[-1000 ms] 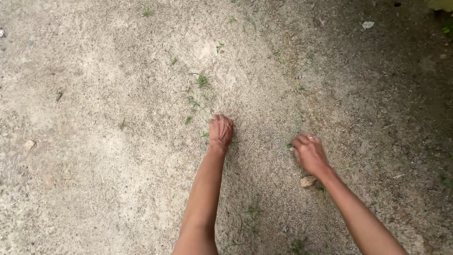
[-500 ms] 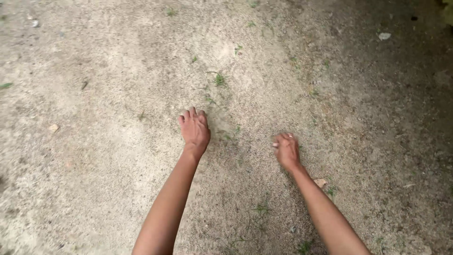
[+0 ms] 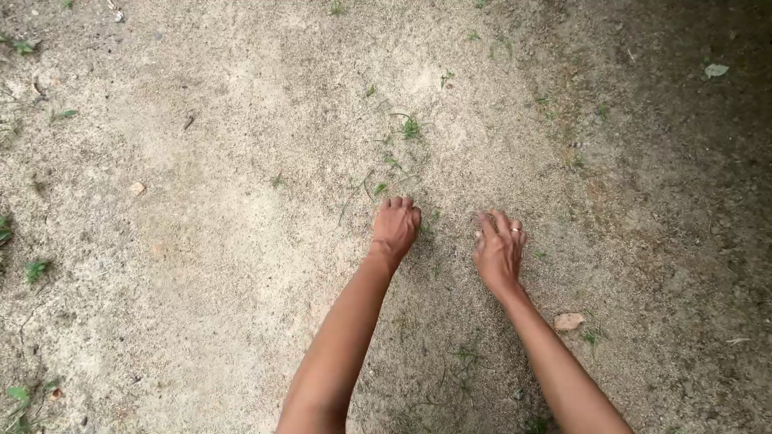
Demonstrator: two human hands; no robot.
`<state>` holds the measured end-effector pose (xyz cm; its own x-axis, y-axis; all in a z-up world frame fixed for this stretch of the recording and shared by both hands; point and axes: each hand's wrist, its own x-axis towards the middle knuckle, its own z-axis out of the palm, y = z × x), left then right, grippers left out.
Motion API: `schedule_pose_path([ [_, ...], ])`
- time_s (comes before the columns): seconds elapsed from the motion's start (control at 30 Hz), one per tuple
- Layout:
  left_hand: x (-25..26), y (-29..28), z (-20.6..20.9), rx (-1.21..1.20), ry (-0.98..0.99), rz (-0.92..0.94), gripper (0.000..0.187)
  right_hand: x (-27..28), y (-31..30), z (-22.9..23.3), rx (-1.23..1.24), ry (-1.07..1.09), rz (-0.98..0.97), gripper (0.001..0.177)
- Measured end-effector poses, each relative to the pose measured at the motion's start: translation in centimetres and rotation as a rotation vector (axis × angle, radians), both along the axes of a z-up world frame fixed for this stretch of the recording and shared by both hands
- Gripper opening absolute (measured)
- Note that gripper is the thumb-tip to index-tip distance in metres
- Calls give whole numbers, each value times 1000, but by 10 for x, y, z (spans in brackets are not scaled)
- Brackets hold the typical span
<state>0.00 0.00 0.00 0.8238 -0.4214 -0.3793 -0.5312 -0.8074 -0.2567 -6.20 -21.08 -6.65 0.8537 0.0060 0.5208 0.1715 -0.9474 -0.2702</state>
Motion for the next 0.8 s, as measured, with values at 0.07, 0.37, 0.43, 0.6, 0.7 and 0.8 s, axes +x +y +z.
schedule_pose_path([
  [0.07, 0, -7, 4, 30, 24, -8, 24, 3, 2, -12, 48, 74, 91, 39],
  [0.37, 15, -15, -13, 164, 29, -34, 23, 24, 1, -77, -117, 306, 223, 18],
  [0.43, 17, -12, -22, 187, 28, -38, 22, 25, 1, -72, -213, 330, 260, 23],
  [0.6, 27, 3, -44, 0, -45, 39, 24, 16, 2, -69, 43, 270, 185, 6],
  [0.7, 37, 16, -50, -202, -52, 99, 21, 14, 4, -69, 160, 241, 198, 6],
  [0.8, 37, 24, -67, -400, -5, 113, 19, 18, 14, -57, 166, 235, 179, 11],
])
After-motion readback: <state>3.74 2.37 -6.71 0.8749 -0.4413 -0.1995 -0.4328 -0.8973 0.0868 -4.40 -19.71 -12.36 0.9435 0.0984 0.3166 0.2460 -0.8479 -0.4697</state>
